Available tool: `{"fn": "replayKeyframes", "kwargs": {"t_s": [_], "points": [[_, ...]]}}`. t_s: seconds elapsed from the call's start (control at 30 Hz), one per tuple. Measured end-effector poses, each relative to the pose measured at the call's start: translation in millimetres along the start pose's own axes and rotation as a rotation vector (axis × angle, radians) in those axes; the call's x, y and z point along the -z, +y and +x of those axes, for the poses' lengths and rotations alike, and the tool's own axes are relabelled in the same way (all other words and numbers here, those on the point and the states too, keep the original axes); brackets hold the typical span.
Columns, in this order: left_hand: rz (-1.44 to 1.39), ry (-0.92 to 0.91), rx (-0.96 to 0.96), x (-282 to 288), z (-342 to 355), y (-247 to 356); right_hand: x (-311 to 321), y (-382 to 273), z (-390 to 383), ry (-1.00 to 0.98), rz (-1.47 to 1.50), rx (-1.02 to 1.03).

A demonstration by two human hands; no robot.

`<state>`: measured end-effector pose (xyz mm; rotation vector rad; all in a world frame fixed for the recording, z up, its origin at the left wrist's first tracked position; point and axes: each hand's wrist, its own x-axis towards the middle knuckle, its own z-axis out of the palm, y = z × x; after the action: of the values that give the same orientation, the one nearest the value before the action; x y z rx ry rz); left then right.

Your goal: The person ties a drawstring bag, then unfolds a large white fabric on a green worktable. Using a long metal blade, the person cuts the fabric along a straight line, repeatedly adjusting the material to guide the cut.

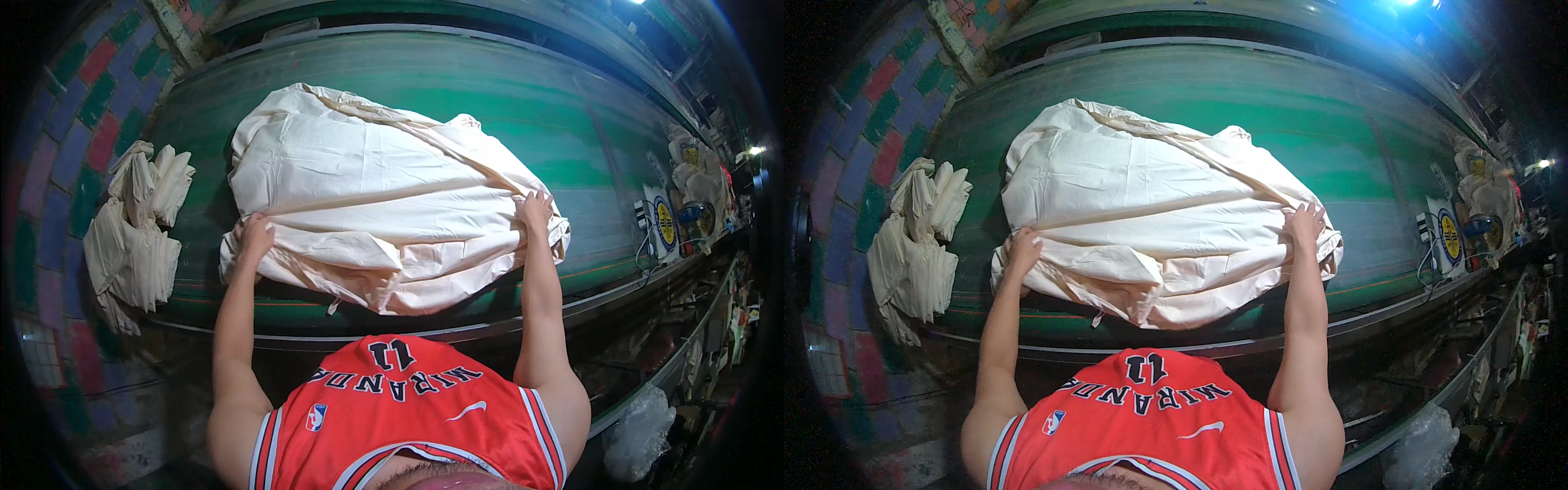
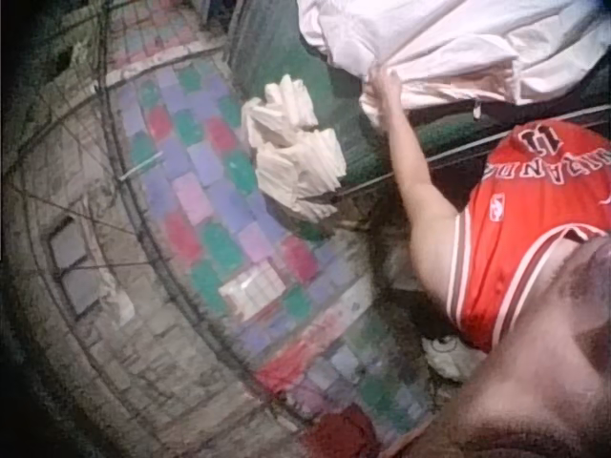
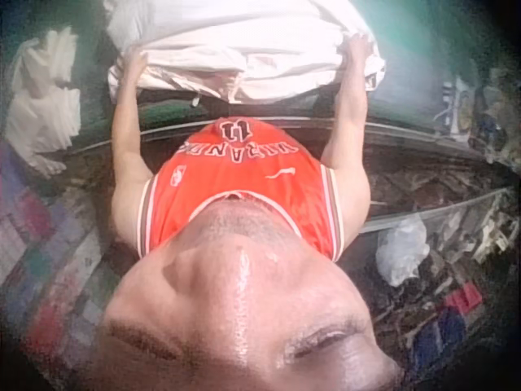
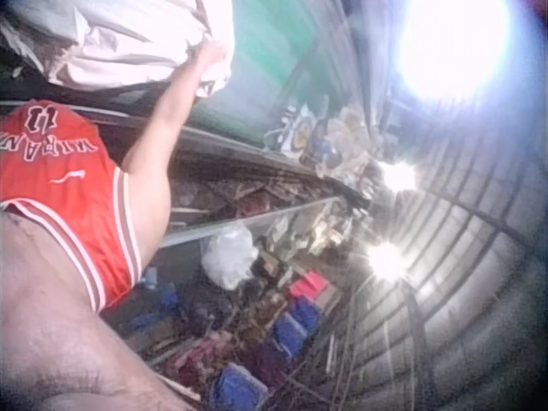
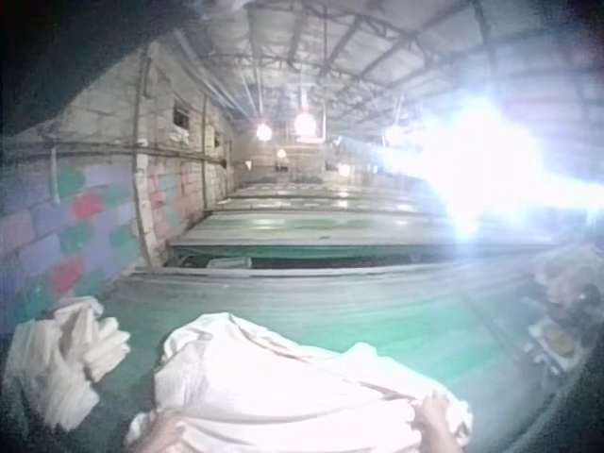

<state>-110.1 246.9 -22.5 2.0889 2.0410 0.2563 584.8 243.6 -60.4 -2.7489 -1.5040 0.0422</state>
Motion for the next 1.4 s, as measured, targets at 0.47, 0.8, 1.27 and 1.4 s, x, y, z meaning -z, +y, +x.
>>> {"fn": "replayKeyframes", "kwargs": {"t_s": [0.47, 0.8, 1.27, 1.4], "points": [[-0.135, 0.054, -0.642, -41.9, -161.6, 56.8, 27.2, -37.7, -168.1, -0.345, 0.583, 0.634], [0.037, -0.072, -0.476, 23.7, -186.3, -12.0, -3.3, -35.3, -260.7, -0.083, 0.339, 0.617], [-0.307, -0.386, -0.469, 76.1, -168.1, 1.4, 57.6, -59.5, -279.2, -0.575, 0.429, 0.443], [-0.425, -0.455, -0.553, 55.0, -190.8, 41.5, 60.9, -55.6, -299.3, -0.44, 0.625, 0.436]]}}
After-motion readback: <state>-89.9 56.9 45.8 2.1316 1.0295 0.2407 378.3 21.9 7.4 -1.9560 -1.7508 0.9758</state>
